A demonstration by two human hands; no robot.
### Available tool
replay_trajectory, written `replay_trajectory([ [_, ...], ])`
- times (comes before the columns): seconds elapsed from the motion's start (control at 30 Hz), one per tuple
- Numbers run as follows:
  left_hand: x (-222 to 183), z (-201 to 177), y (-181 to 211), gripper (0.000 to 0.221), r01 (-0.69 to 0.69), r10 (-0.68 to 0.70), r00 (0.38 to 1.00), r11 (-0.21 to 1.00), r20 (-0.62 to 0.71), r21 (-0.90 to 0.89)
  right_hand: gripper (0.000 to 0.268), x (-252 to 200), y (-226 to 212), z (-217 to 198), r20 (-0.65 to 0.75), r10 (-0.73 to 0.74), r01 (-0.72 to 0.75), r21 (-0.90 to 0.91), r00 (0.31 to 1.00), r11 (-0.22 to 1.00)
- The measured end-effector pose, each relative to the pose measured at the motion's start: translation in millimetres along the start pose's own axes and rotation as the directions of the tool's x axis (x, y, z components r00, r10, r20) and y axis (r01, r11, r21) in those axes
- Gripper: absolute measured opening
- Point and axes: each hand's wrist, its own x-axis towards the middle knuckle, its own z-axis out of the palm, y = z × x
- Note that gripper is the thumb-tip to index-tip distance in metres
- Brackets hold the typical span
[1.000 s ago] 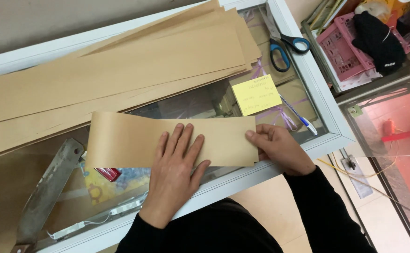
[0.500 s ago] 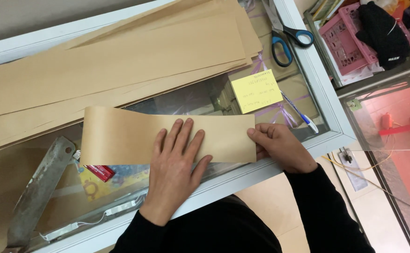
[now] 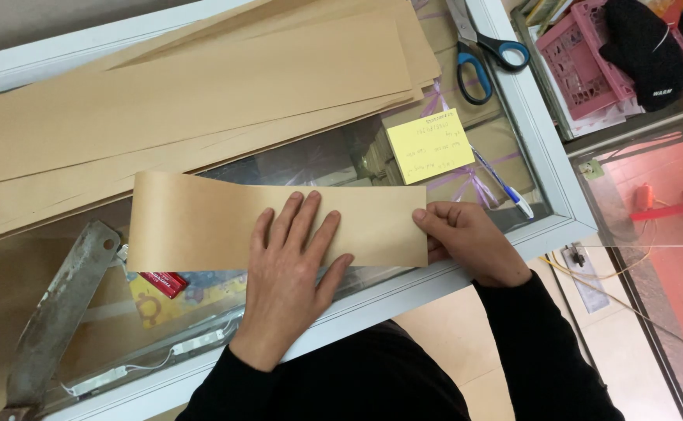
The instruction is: Cutting and folding brown paper into small bags or envelopes on a glass counter
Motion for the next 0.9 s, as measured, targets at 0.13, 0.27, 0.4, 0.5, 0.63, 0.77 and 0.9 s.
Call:
replay_trajectory([
  [0.13,0,1,-1,0.052,0.006,-0.006,1.000,1.000,0.001,-0.012,0.039,3,6,-2,0.015,-0.015,0.015,0.018,1.000,1.000],
  [0.27,1,-1,-1,0.050,0.011,-0.011,1.000,1.000,-0.009,-0.019,0.036,-3,-4,3,0.008,0.020,-0.020,0.037,1.000,0.999],
  [0.4,1,0,-3,0.052,0.020,-0.019,1.000,0.999,0.004,-0.046,0.034,-2,-4,2,0.001,0.039,-0.039,0.048,0.999,0.998],
  [0.5,2,0,-2,0.051,0.015,-0.015,1.000,0.999,0.000,-0.049,0.037,1,2,-1,0.021,-0.001,0.000,0.022,1.000,1.000],
  [0.63,2,0,-2,0.050,0.019,-0.019,1.000,0.999,0.005,-0.046,0.039,-1,-1,0,0.024,-0.003,0.002,0.030,1.000,1.000],
  [0.77,3,0,-2,0.050,0.019,-0.019,1.000,0.999,0.000,-0.049,0.039,-3,-5,2,0.016,0.013,-0.014,0.024,1.000,1.000],
  [0.9,3,-1,-2,0.050,0.018,-0.018,1.000,0.999,0.007,-0.048,0.037,0,0,1,0.018,0.000,-0.001,0.050,1.000,0.999],
])
